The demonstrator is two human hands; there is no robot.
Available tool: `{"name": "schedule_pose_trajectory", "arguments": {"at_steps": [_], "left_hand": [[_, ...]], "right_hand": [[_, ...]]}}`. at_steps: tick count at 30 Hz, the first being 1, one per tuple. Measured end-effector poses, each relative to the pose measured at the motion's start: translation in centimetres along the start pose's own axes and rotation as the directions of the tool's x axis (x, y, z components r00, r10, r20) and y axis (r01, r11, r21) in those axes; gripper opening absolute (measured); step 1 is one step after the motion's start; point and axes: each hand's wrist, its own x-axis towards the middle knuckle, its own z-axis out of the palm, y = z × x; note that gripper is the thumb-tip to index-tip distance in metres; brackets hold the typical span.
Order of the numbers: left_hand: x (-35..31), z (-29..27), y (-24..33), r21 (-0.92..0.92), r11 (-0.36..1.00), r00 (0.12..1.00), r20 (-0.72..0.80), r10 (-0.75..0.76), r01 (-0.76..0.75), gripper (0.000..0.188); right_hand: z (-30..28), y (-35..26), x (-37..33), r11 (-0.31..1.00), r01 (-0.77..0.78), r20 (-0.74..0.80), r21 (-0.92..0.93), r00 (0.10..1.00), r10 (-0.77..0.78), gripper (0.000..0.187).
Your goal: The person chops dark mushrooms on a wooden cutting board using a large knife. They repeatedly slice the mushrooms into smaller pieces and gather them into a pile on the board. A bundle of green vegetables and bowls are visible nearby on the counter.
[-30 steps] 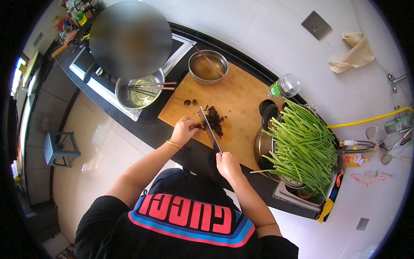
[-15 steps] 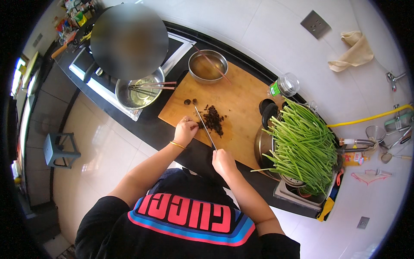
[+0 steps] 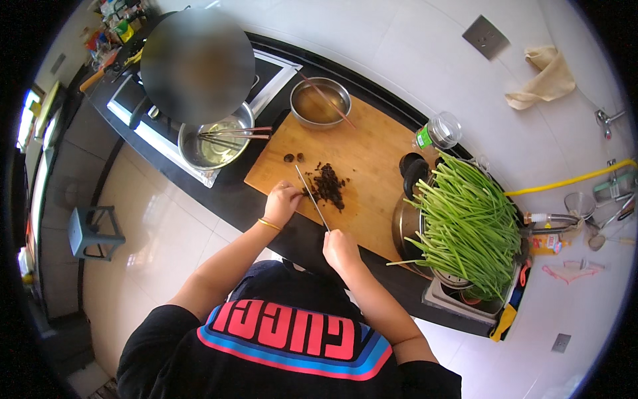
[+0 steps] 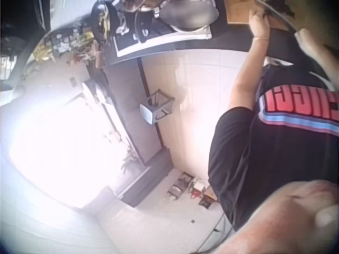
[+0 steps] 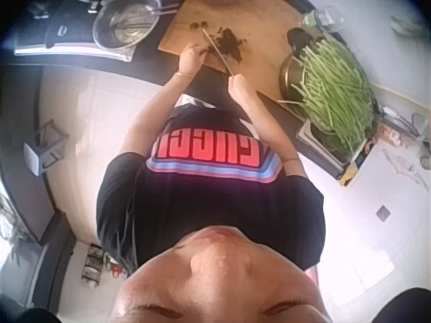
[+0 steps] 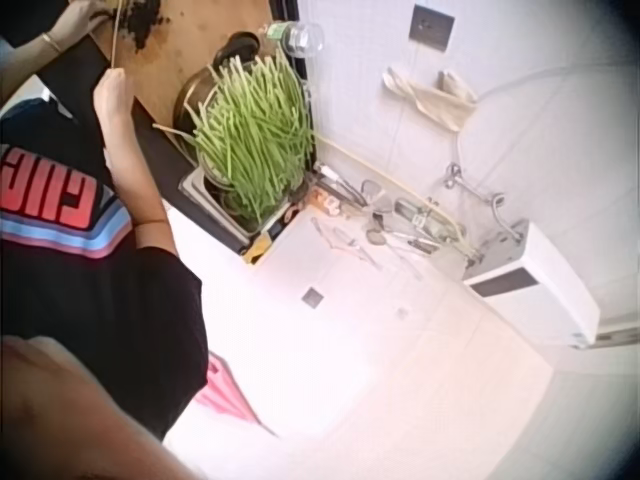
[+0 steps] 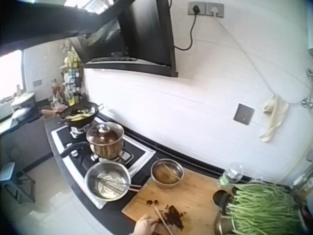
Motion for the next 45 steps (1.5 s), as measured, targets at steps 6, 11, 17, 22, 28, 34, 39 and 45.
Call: {"name": "schedule_pose_trajectory", "arguments": {"at_steps": [6, 11, 17, 22, 28, 34, 39, 45], "left_hand": [[0.4, 0.2, -0.1, -0.028, 1.0, 1.0, 0.016, 0.005, -0.005, 0.009], [1.5, -0.5, -0.4, -0.064, 0.997, 0.999, 0.024, -0.044, 0.045, 0.009], [1.3, 0.1, -0.7, 0.006, 1.0, 0.991, 0.132, -0.027, 0.027, 0.009], [0.6, 0.2, 0.4, -0.008, 1.0, 0.995, 0.095, 0.002, -0.001, 0.009], [0.3, 0.2, 0.9, -0.042, 0.999, 0.998, 0.061, -0.032, 0.034, 0.012], [0.2, 1.1, 0.9, 0.03, 0.997, 0.998, 0.019, -0.067, 0.066, 0.014], [0.9, 1.7, 1.3, 0.038, 0.995, 0.994, -0.065, -0.091, 0.094, 0.014], [0.6, 1.0, 1.2, -0.083, 0.989, 0.991, 0.063, -0.114, 0.119, 0.017]], "right_hand": [[-0.6, -0.2, 0.7, 0.994, -0.04, -0.07, 0.101, 0.996, 0.047, 0.036], [-2.6, -0.3, -0.3, 0.992, -0.095, -0.014, 0.081, 0.995, 0.096, 0.033], [-2.3, -0.2, -0.7, 0.996, -0.091, 0.007, 0.025, 0.996, 0.091, 0.034], [-1.0, 0.8, -0.1, 0.999, -0.044, 0.013, -0.011, 0.999, 0.044, 0.034], [-1.2, 1.1, 0.7, 0.992, -0.08, -0.006, 0.102, 0.997, 0.081, 0.033], [-3.3, 0.3, -0.8, 0.986, -0.115, -0.033, 0.122, 0.992, 0.12, 0.034], [-3.5, 0.6, -0.9, 0.991, -0.097, -0.018, 0.089, 0.995, 0.099, 0.035], [-3.8, 0.9, -1.1, 0.998, -0.068, -0.014, 0.007, 0.998, 0.068, 0.034]]}}
